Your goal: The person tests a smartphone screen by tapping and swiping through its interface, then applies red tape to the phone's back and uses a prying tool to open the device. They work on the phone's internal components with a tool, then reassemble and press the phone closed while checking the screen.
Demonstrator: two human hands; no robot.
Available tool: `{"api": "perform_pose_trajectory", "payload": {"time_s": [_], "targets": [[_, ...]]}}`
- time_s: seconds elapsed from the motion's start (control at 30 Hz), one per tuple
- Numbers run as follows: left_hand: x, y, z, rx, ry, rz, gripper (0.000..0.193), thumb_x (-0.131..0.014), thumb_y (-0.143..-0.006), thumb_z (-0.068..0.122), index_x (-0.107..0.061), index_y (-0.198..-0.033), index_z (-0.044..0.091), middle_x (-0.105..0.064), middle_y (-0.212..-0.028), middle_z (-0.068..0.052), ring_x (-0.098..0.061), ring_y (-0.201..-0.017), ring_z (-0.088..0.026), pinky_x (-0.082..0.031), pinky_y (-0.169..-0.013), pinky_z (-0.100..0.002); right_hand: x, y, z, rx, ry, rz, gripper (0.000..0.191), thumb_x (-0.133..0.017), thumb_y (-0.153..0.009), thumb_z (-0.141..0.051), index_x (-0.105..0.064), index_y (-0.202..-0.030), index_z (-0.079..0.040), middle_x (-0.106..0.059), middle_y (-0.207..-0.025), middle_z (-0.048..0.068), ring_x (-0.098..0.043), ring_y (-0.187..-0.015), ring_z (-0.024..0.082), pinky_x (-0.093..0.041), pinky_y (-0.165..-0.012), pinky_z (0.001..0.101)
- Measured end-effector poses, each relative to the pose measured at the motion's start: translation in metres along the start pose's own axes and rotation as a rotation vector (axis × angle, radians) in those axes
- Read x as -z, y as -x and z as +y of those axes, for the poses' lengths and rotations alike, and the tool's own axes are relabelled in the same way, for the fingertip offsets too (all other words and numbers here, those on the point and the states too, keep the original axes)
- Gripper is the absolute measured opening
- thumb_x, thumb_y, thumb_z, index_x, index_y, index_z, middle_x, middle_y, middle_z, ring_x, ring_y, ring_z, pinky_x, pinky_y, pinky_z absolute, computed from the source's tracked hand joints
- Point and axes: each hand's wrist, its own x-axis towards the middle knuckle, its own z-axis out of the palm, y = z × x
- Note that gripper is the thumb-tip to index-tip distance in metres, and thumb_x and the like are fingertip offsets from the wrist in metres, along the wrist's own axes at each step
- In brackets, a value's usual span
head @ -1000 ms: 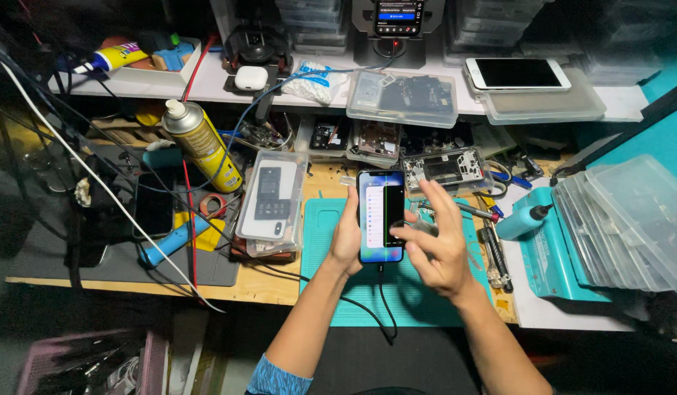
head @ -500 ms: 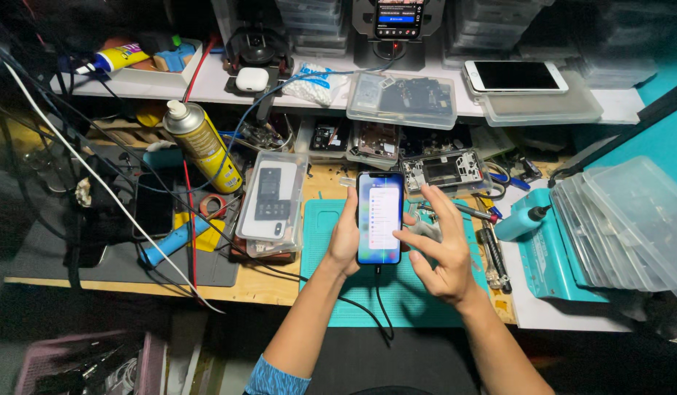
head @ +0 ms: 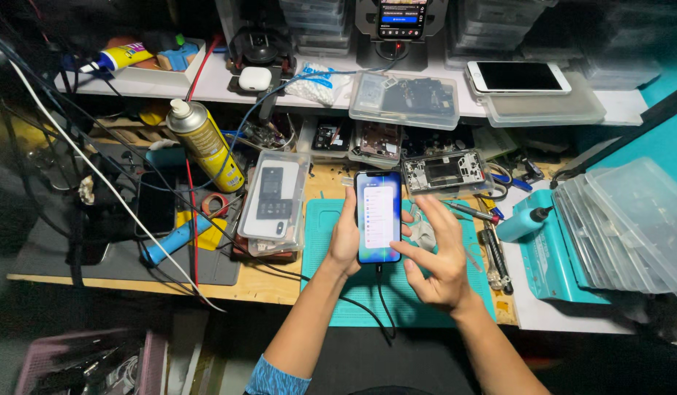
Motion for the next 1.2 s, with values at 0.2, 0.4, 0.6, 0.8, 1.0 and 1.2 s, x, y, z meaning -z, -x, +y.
{"api": "perform_pose_trajectory", "payload": {"time_s": [0.2, 0.4, 0.6, 0.8, 1.0, 1.2], "targets": [[0.004, 0.0, -0.003, -0.028, -0.028, 0.033, 0.086, -0.012, -0.106, 0.069, -0.053, -0.14, 0.001, -0.07, -0.112, -0.02, -0.071, -0.095, -0.03, -0.062, -0.082, -0.042, -0.003, 0.002, -0.004, -0.007, 0.077, 0.006, 0.034, -0.064, -0.078, -0.016, -0.079, -0.107, -0.01, -0.048, -0.152, 0.025, -0.044, -0.143, 0.045, -0.035, -0.119, 0.0548], [0.005, 0.001, -0.002, -0.039, -0.03, 0.044, 0.087, -0.012, -0.107, 0.068, -0.056, -0.135, -0.001, -0.07, -0.112, -0.021, -0.072, -0.096, -0.03, -0.061, -0.082, -0.041, -0.001, 0.003, -0.004, -0.024, 0.058, 0.021, 0.034, -0.063, -0.078, -0.017, -0.079, -0.107, -0.009, -0.048, -0.153, 0.025, -0.044, -0.144, 0.044, -0.035, -0.12, 0.0541], [0.004, 0.0, -0.002, -0.042, -0.037, 0.061, 0.084, -0.012, -0.107, 0.066, -0.057, -0.136, 0.002, -0.071, -0.111, -0.02, -0.073, -0.095, -0.028, -0.062, -0.081, -0.04, -0.003, 0.002, 0.0, -0.052, 0.079, 0.023, 0.036, -0.063, -0.079, -0.017, -0.077, -0.111, -0.008, -0.047, -0.154, 0.025, -0.044, -0.144, 0.045, -0.034, -0.121, 0.0536], [0.011, 0.0, -0.004, -0.048, 0.002, 0.098, 0.078, -0.018, -0.11, 0.063, -0.057, -0.136, 0.0, -0.072, -0.114, -0.018, -0.073, -0.097, -0.026, -0.062, -0.081, -0.038, -0.01, -0.007, -0.001, -0.108, 0.117, -0.014, 0.045, -0.061, -0.083, -0.017, -0.072, -0.126, -0.008, -0.038, -0.159, 0.029, -0.038, -0.148, 0.047, -0.029, -0.123, 0.0551], [0.011, 0.005, -0.013, -0.035, -0.037, 0.117, 0.078, -0.02, -0.109, 0.061, -0.059, -0.135, -0.001, -0.072, -0.114, -0.018, -0.074, -0.098, -0.028, -0.062, -0.083, -0.038, -0.007, -0.011, -0.003, -0.114, 0.151, -0.015, 0.045, -0.061, -0.087, -0.019, -0.071, -0.13, -0.009, -0.035, -0.161, 0.03, -0.036, -0.149, 0.049, -0.027, -0.124, 0.0561], [0.011, 0.006, -0.013, -0.034, -0.056, 0.078, 0.079, -0.019, -0.108, 0.062, -0.058, -0.136, 0.0, -0.073, -0.112, -0.019, -0.075, -0.096, -0.029, -0.063, -0.082, -0.039, -0.007, -0.011, -0.005, -0.115, 0.155, 0.004, 0.045, -0.06, -0.087, -0.018, -0.07, -0.129, -0.007, -0.035, -0.161, 0.03, -0.037, -0.149, 0.048, -0.028, -0.125, 0.0561]]}}
